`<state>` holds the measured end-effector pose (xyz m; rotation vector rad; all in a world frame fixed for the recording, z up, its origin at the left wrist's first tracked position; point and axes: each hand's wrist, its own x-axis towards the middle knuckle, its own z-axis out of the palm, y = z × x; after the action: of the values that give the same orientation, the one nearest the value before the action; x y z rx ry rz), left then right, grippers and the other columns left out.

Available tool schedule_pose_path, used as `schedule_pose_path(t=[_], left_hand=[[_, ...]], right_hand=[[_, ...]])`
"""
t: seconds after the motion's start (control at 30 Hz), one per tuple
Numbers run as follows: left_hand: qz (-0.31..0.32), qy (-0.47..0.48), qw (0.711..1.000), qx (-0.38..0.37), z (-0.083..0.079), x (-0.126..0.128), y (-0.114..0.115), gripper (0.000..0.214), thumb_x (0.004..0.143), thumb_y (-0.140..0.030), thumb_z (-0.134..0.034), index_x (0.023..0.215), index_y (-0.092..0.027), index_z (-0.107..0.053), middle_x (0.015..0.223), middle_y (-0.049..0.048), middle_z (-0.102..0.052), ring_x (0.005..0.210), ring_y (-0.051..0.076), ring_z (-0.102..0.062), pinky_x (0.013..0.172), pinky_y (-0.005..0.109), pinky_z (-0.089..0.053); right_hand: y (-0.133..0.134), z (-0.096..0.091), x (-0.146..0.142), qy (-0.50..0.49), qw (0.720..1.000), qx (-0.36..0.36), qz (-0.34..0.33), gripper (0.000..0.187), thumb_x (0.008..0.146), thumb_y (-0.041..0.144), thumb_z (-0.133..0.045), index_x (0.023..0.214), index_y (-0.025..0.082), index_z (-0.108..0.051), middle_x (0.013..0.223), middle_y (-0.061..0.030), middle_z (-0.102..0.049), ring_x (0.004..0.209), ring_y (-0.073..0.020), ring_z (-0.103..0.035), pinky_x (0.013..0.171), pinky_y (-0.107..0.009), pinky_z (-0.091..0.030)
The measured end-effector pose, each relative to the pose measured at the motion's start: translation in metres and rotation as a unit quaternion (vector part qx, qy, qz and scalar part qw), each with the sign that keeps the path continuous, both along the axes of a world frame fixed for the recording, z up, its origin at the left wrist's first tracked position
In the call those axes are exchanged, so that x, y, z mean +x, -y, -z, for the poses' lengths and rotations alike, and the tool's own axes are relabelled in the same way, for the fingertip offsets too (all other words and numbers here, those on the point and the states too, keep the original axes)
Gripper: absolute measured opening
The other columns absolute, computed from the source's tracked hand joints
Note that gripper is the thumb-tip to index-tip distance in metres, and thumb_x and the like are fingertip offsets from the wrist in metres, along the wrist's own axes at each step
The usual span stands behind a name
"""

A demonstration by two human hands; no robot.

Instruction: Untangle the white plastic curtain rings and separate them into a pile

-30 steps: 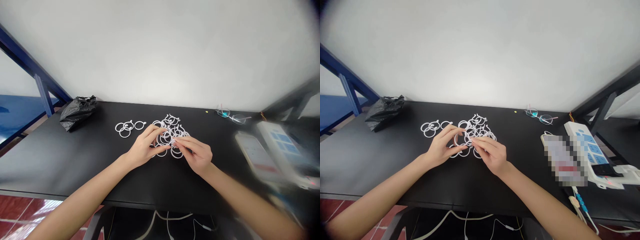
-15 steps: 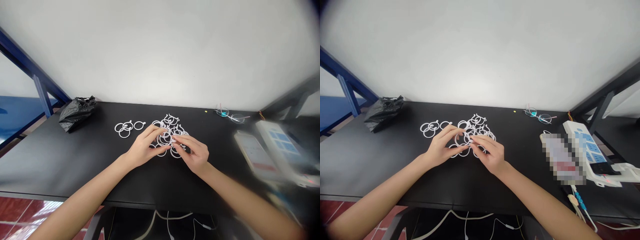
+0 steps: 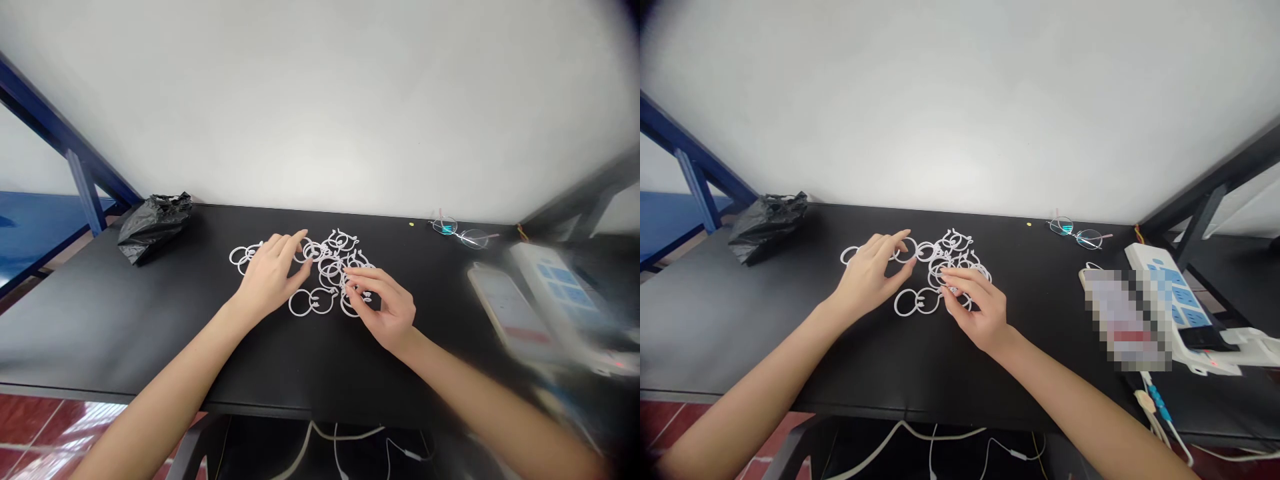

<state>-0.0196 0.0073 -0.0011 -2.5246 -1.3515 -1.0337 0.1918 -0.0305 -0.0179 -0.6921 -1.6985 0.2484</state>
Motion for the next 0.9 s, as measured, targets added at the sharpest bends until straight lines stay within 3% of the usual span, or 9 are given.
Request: schedule_pose_path(t=[0.13, 0.3, 0.63, 0.83, 0.9], left_hand=[[-0.118, -0.101, 0.987, -0.031, -0.001, -0.012, -0.007, 0.024, 0.089, -0.035, -0.057, 0.104, -0.016, -0.060, 0.092, 0.0095, -0.065, 0.091, 0.027, -0.057, 0.077, 0.038, -0.045], [-0.182, -0.196, 0.960, -0.081, 0.006, -0.017, -0.006, 0.032, 0.081, -0.044, -0.065, 0.095, -0.015, -0.062, 0.095, 0.0141, -0.062, 0.095, 0.034, -0.055, 0.078, 0.042, -0.044], [-0.212, -0.243, 0.940, -0.111, 0.010, -0.019, -0.002, 0.032, 0.086, -0.042, -0.057, 0.090, -0.011, -0.062, 0.094, 0.0181, -0.060, 0.094, 0.035, -0.054, 0.076, 0.043, -0.044], [-0.202, -0.214, 0.950, -0.103, 0.008, -0.017, -0.002, 0.016, 0.084, -0.023, -0.056, 0.096, -0.013, -0.059, 0.097, 0.0163, -0.060, 0.095, 0.034, -0.054, 0.080, 0.045, -0.044], [-0.158, -0.153, 0.969, -0.108, 0.004, -0.014, -0.002, 0.012, 0.085, -0.019, -0.054, 0.095, -0.015, -0.057, 0.098, 0.0140, -0.059, 0.095, 0.031, -0.054, 0.081, 0.044, -0.045]], right_hand=[[-0.001, 0.000, -0.002, 0.005, 1.000, 0.011, 0.009, 0.028, 0.082, 0.003, -0.063, 0.100, 0.023, -0.072, 0.097, -0.0073, -0.076, 0.074, -0.0181, -0.073, 0.056, -0.028, -0.062], [-0.001, 0.003, 0.000, 0.021, 1.000, 0.007, 0.006, 0.028, 0.084, 0.003, -0.060, 0.100, 0.023, -0.072, 0.097, -0.0080, -0.076, 0.084, -0.0204, -0.074, 0.066, -0.033, -0.065], [-0.002, 0.005, 0.003, 0.016, 1.000, -0.002, -0.022, 0.033, 0.083, -0.002, -0.058, 0.100, 0.023, -0.071, 0.098, -0.0082, -0.075, 0.084, -0.0199, -0.073, 0.066, -0.032, -0.064], [-0.002, 0.006, 0.003, 0.008, 1.000, 0.002, -0.028, 0.034, 0.082, -0.003, -0.058, 0.101, 0.022, -0.072, 0.100, -0.0080, -0.075, 0.085, -0.0207, -0.073, 0.067, -0.032, -0.064], [-0.001, 0.006, 0.003, 0.008, 1.000, 0.000, -0.028, 0.034, 0.081, -0.003, -0.059, 0.101, 0.021, -0.072, 0.101, -0.0082, -0.075, 0.085, -0.0207, -0.074, 0.068, -0.032, -0.064]])
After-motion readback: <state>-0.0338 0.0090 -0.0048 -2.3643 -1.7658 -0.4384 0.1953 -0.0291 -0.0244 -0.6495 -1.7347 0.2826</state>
